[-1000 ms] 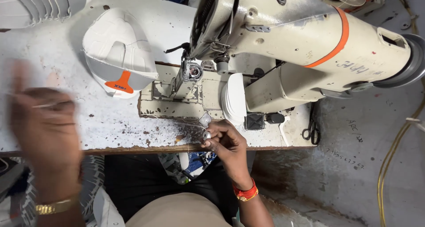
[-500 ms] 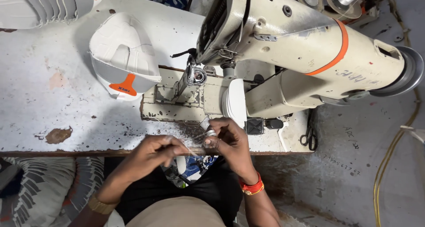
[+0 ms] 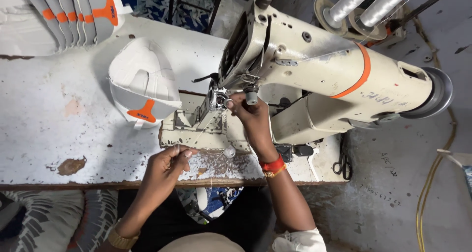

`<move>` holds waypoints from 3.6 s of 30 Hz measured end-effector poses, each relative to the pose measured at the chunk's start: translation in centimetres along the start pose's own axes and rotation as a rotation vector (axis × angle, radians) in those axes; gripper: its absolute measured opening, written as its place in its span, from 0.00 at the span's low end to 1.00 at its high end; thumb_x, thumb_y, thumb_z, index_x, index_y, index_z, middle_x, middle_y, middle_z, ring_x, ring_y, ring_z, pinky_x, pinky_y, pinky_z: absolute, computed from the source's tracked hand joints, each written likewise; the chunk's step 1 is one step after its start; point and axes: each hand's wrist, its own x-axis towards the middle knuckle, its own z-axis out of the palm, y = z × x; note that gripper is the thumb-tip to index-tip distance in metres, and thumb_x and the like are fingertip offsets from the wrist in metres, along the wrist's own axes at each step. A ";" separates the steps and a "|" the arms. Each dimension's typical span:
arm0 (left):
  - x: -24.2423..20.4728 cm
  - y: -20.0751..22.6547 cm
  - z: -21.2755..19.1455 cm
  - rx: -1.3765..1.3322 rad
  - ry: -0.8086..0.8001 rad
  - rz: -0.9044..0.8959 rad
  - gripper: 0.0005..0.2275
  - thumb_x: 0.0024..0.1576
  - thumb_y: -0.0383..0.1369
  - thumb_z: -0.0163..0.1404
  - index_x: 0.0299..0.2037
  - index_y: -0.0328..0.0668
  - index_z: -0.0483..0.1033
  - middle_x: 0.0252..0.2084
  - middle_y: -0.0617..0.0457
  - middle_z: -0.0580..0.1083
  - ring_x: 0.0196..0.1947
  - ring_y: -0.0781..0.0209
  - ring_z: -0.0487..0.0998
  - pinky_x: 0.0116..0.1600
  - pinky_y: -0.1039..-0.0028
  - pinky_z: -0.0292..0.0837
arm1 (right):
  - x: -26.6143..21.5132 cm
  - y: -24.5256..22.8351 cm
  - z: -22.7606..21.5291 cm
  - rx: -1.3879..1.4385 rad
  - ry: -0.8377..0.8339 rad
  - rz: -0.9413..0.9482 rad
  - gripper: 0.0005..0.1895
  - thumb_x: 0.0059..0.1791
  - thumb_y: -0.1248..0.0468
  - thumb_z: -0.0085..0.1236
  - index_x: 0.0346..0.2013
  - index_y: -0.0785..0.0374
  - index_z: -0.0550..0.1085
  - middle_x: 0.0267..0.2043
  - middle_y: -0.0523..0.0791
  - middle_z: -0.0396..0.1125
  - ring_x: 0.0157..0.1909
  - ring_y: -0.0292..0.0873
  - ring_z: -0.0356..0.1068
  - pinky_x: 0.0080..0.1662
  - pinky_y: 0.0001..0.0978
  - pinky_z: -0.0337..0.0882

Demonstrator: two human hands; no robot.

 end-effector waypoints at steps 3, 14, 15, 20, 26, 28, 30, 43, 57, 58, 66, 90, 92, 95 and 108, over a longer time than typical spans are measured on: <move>0.0 -0.9 0.6 -0.043 -0.009 -0.007 0.12 0.63 0.35 0.49 0.48 0.38 0.83 0.23 0.59 0.72 0.25 0.75 0.68 0.30 0.82 0.63 | 1.3 -1.5 1.6 -0.126 0.026 0.077 0.09 0.51 0.66 0.64 0.42 0.70 0.78 0.35 0.41 0.73 0.39 0.33 0.70 0.45 0.26 0.72; -0.5 -1.4 2.7 0.194 -0.219 -0.032 0.11 0.60 0.35 0.51 0.46 0.42 0.83 0.28 0.56 0.77 0.22 0.69 0.70 0.27 0.77 0.67 | -4.3 -0.1 2.8 0.173 0.022 0.228 0.13 0.56 0.57 0.51 0.40 0.65 0.75 0.33 0.42 0.74 0.35 0.34 0.72 0.41 0.24 0.74; -0.7 -1.7 2.9 0.370 -0.284 -0.031 0.12 0.60 0.36 0.51 0.48 0.46 0.84 0.30 0.55 0.78 0.21 0.63 0.71 0.26 0.72 0.66 | -5.6 -1.1 3.7 0.276 -0.145 0.348 0.15 0.56 0.55 0.47 0.40 0.64 0.74 0.32 0.43 0.74 0.33 0.35 0.73 0.41 0.24 0.75; -0.9 1.0 3.1 0.707 -0.170 0.308 0.11 0.58 0.38 0.56 0.38 0.36 0.81 0.38 0.48 0.76 0.30 0.57 0.78 0.32 0.66 0.75 | -7.3 3.5 1.1 0.517 0.019 0.285 0.08 0.56 0.62 0.52 0.43 0.64 0.74 0.22 0.38 0.62 0.21 0.30 0.57 0.26 0.21 0.59; 1.4 4.2 3.2 0.829 0.268 0.471 0.12 0.54 0.36 0.60 0.27 0.33 0.79 0.47 0.43 0.76 0.33 0.51 0.77 0.34 0.63 0.75 | -9.9 2.5 -0.1 0.375 0.193 0.237 0.09 0.57 0.62 0.52 0.43 0.66 0.75 0.20 0.35 0.56 0.21 0.28 0.50 0.26 0.22 0.51; 3.0 3.9 3.7 0.839 0.285 0.597 0.12 0.54 0.35 0.60 0.25 0.31 0.79 0.53 0.40 0.75 0.32 0.51 0.76 0.34 0.64 0.74 | -11.4 2.1 0.4 0.280 0.163 0.225 0.09 0.56 0.63 0.53 0.43 0.66 0.77 0.20 0.34 0.56 0.21 0.28 0.50 0.25 0.22 0.49; 4.6 4.0 4.3 0.799 0.231 0.839 0.10 0.55 0.32 0.59 0.25 0.38 0.75 0.69 0.42 0.65 0.52 0.47 0.79 0.53 0.60 0.79 | -13.2 2.2 0.8 0.110 0.117 0.211 0.09 0.54 0.63 0.54 0.40 0.66 0.78 0.19 0.35 0.59 0.19 0.28 0.48 0.23 0.23 0.48; 7.1 3.8 4.7 0.850 0.074 0.615 0.03 0.51 0.19 0.56 0.30 0.31 0.74 0.73 0.39 0.57 0.45 0.51 0.81 0.35 0.73 0.81 | -14.7 -2.6 2.3 -0.025 0.007 0.203 0.08 0.53 0.65 0.57 0.39 0.67 0.80 0.32 0.42 0.72 0.27 0.33 0.63 0.31 0.25 0.64; 9.1 3.3 2.1 0.519 0.035 0.711 0.09 0.55 0.33 0.61 0.29 0.36 0.77 0.32 0.50 0.73 0.27 0.59 0.80 0.24 0.73 0.72 | -7.4 -1.4 -2.3 1.033 -0.006 -0.086 0.07 0.59 0.65 0.54 0.46 0.66 0.69 0.43 0.47 0.68 0.50 0.47 0.71 0.58 0.47 0.75; 9.1 4.3 2.6 0.521 0.033 0.711 0.09 0.55 0.33 0.61 0.29 0.36 0.77 0.32 0.50 0.73 0.27 0.59 0.80 0.24 0.73 0.72 | -6.5 -1.0 -2.3 1.036 -0.004 -0.087 0.07 0.59 0.65 0.54 0.46 0.66 0.69 0.43 0.47 0.68 0.50 0.47 0.71 0.58 0.47 0.75; 9.9 4.4 5.5 0.660 0.459 0.860 0.13 0.62 0.27 0.55 0.27 0.33 0.66 0.30 0.47 0.65 0.33 0.47 0.70 0.39 0.59 0.67 | -5.8 7.2 0.5 1.081 0.002 0.141 0.08 0.60 0.63 0.47 0.40 0.65 0.68 0.35 0.47 0.64 0.37 0.40 0.66 0.45 0.31 0.72; 10.4 2.8 5.2 0.215 0.427 0.655 0.21 0.63 0.26 0.58 0.62 0.29 0.62 0.38 0.51 0.70 0.36 0.62 0.72 0.43 0.72 0.72 | -11.4 5.6 -0.6 -1.055 0.059 -0.197 0.10 0.48 0.67 0.58 0.42 0.68 0.76 0.41 0.50 0.71 0.43 0.54 0.69 0.45 0.44 0.70; 9.8 1.8 4.6 0.272 0.435 0.674 0.20 0.63 0.24 0.57 0.62 0.30 0.63 0.36 0.50 0.71 0.35 0.61 0.73 0.43 0.71 0.73 | -10.9 6.8 -1.0 -0.738 0.136 -0.032 0.10 0.54 0.65 0.51 0.44 0.67 0.76 0.40 0.48 0.73 0.40 0.47 0.72 0.43 0.41 0.72; 9.0 -0.9 3.2 0.350 0.433 0.687 0.19 0.64 0.23 0.54 0.62 0.31 0.63 0.35 0.49 0.73 0.36 0.60 0.76 0.43 0.70 0.75 | -8.5 4.8 -1.1 -0.082 0.230 0.206 0.13 0.58 0.63 0.45 0.50 0.67 0.74 0.38 0.45 0.74 0.36 0.39 0.75 0.41 0.35 0.76; 0.4 -6.8 -0.8 0.752 0.493 0.378 0.19 0.56 0.27 0.52 0.58 0.34 0.70 0.56 0.41 0.70 0.58 0.40 0.69 0.64 0.52 0.61 | 1.2 0.9 -0.3 0.046 -0.003 0.055 0.15 0.52 0.70 0.55 0.53 0.74 0.73 0.36 0.43 0.72 0.32 0.35 0.74 0.35 0.30 0.79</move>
